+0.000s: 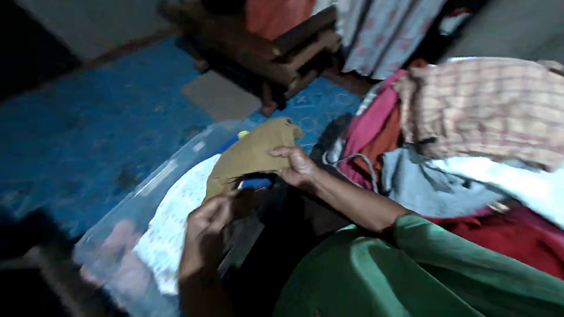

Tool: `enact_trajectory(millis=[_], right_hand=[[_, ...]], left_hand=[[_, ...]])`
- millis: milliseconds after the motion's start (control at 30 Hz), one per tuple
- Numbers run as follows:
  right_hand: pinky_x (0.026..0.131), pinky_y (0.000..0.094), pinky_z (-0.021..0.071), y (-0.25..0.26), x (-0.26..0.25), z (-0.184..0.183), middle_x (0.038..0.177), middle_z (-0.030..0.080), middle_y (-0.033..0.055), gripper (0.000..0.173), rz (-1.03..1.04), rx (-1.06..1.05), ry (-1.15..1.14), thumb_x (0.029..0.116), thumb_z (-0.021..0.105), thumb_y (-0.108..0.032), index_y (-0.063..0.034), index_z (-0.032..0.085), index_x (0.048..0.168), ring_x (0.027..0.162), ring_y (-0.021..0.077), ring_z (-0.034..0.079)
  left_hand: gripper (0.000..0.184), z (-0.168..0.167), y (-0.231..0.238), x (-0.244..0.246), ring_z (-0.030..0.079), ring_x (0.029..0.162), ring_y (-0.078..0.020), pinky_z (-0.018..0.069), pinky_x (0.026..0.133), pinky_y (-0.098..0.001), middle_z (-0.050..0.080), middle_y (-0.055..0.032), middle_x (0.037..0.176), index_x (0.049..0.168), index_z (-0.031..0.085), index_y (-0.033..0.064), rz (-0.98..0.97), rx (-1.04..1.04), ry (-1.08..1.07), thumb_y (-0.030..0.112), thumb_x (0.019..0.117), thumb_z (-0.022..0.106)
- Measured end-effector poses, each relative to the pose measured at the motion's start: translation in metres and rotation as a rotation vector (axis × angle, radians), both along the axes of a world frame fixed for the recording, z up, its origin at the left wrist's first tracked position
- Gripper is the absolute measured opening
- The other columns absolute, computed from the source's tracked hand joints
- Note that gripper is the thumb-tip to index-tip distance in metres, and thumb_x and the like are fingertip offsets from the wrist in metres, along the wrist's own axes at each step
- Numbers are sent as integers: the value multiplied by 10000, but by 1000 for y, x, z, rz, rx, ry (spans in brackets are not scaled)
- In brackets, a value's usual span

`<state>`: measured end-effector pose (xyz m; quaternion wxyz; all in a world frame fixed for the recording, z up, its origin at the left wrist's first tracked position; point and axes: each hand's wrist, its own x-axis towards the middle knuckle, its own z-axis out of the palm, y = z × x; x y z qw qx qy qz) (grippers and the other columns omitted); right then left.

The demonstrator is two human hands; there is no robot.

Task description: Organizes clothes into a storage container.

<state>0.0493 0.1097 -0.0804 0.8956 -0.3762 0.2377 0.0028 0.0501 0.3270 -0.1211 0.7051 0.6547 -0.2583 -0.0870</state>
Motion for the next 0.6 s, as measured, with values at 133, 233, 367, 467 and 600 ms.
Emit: enact_trajectory(millis=[133, 233, 367, 467, 600], right_hand=[[664, 302, 584, -52, -5, 57, 886, 652, 51, 162, -139, -109, -194, 957, 523, 26, -73, 531, 1085, 747, 133, 660], [724, 324, 591, -104, -31, 109, 890, 671, 49, 171, -325, -227, -411, 946, 503, 40, -81, 547, 1060, 800, 137, 675], [683, 315, 613, -176, -94, 162, 843, 683, 67, 137, -545, -304, -700, 947, 455, 11, -88, 538, 993, 760, 145, 696], [638, 333, 604, -219, -158, 175, 831, 658, 91, 110, -797, -334, -745, 911, 494, 3, -83, 532, 967, 726, 172, 674], [554, 305, 548, -252, -237, 150, 820, 629, 3, 192, -1257, -813, -46, 862, 562, -35, -151, 519, 1008, 670, 110, 627]], left_hand=[[289, 7, 32, 7, 760, 874, -160, 645, 723, -290, 757, 4, 1143, 1033, 748, 240, -77, -78, 15, 484, 1002, 598], [217, 9, 52, 7, 764, 862, -170, 648, 702, -299, 759, -20, 1129, 1081, 651, 128, 73, -65, 110, 206, 1077, 448], [268, 2, 69, 16, 759, 870, -150, 644, 721, -302, 765, 5, 1085, 1096, 642, 114, 158, -54, 204, 126, 1087, 374], [255, -4, 72, 17, 760, 844, -158, 644, 702, -301, 768, -3, 1038, 1077, 619, 100, 215, -48, 273, 120, 1089, 365], [238, -5, 67, 15, 750, 766, -142, 635, 655, -285, 757, -1, 951, 1043, 572, 69, 327, 20, 373, 120, 1093, 346]])
